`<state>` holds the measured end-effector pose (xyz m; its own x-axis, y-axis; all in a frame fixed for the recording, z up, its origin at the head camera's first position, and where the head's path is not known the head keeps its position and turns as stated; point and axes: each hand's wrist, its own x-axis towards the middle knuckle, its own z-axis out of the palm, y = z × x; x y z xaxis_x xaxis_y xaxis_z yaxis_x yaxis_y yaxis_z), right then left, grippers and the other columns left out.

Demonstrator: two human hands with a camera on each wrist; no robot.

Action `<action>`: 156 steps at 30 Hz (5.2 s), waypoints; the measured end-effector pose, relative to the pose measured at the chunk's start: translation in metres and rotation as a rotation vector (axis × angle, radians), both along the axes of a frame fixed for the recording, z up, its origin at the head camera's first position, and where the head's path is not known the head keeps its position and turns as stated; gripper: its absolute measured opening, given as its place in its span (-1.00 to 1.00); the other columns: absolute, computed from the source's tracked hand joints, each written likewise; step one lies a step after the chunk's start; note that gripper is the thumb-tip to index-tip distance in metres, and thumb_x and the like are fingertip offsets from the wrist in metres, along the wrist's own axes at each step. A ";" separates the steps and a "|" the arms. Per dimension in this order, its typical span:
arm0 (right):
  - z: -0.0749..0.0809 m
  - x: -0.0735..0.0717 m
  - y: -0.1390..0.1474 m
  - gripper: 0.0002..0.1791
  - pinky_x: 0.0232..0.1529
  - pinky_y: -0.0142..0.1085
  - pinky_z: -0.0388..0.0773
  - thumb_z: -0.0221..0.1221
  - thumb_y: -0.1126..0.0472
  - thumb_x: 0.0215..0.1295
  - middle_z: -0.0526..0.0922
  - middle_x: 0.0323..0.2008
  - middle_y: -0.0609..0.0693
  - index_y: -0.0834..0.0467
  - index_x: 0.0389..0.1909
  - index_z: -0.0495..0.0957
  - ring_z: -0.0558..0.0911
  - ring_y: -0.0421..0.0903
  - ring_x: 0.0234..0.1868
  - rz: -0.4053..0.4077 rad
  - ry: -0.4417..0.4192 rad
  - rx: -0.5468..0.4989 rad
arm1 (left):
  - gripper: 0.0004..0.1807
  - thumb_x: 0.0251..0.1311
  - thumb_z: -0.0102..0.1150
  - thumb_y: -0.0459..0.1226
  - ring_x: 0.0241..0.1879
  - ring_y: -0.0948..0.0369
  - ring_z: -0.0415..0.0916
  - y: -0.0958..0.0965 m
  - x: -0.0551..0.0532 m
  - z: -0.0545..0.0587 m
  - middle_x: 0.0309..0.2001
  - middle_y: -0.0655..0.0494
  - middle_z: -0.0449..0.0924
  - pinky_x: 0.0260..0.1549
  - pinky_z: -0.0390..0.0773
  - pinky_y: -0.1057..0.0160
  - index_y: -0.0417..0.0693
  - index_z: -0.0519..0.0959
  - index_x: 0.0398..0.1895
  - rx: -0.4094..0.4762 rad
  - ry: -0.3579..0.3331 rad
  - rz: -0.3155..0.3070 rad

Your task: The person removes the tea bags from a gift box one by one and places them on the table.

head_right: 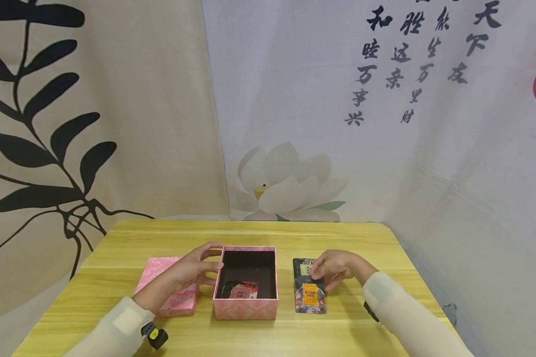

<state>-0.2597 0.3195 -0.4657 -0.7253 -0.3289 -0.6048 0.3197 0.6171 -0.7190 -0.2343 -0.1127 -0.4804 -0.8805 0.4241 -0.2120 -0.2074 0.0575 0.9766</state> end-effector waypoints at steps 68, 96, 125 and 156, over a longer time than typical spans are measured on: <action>0.047 -0.016 -0.040 -0.53 0.08 0.01 0.70 0.00 0.10 0.65 0.54 0.21 0.44 0.36 0.32 0.45 0.74 0.14 0.02 0.108 -0.094 -0.398 | -0.32 0.38 0.28 -0.33 0.17 -0.28 0.53 0.001 -0.002 -0.003 0.51 -0.32 0.11 -0.12 0.75 -0.09 -0.10 0.24 0.49 -0.005 0.007 0.003; 0.052 -0.006 -0.138 -0.49 0.08 0.03 0.70 0.02 0.05 0.63 0.65 0.12 0.38 0.40 0.28 0.46 0.71 0.28 0.08 0.163 -0.109 -0.429 | -0.27 0.34 0.35 -0.27 0.13 -0.24 0.56 0.000 -0.002 -0.002 0.52 -0.37 0.07 -0.16 0.77 -0.04 -0.11 0.23 0.49 0.024 0.001 -0.021; 0.018 0.010 -0.195 -0.03 0.14 0.16 0.62 -0.21 -0.45 0.52 0.70 0.02 0.33 0.45 0.13 0.55 0.68 0.24 0.08 0.078 0.087 -0.114 | -0.31 0.40 0.25 -0.33 0.22 -0.29 0.49 -0.001 -0.001 0.000 0.53 -0.41 0.03 -0.11 0.75 -0.12 -0.14 0.19 0.51 0.025 0.020 -0.050; 0.016 0.014 -0.197 -0.86 -0.37 -0.30 0.45 0.25 0.36 0.40 0.58 -0.40 -0.04 0.32 -0.11 0.71 0.45 -0.16 -0.39 0.303 0.184 -0.045 | -0.32 0.40 0.23 -0.36 0.06 -0.12 0.60 0.000 0.000 -0.001 0.51 -0.39 0.05 -0.13 0.75 -0.10 -0.17 0.18 0.50 0.021 0.022 -0.032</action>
<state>-0.2461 0.1222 -0.4496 -0.6860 -0.5691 -0.4534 -0.0102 0.6306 -0.7761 -0.2347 -0.1123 -0.4809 -0.8707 0.4565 -0.1831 -0.1840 0.0429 0.9820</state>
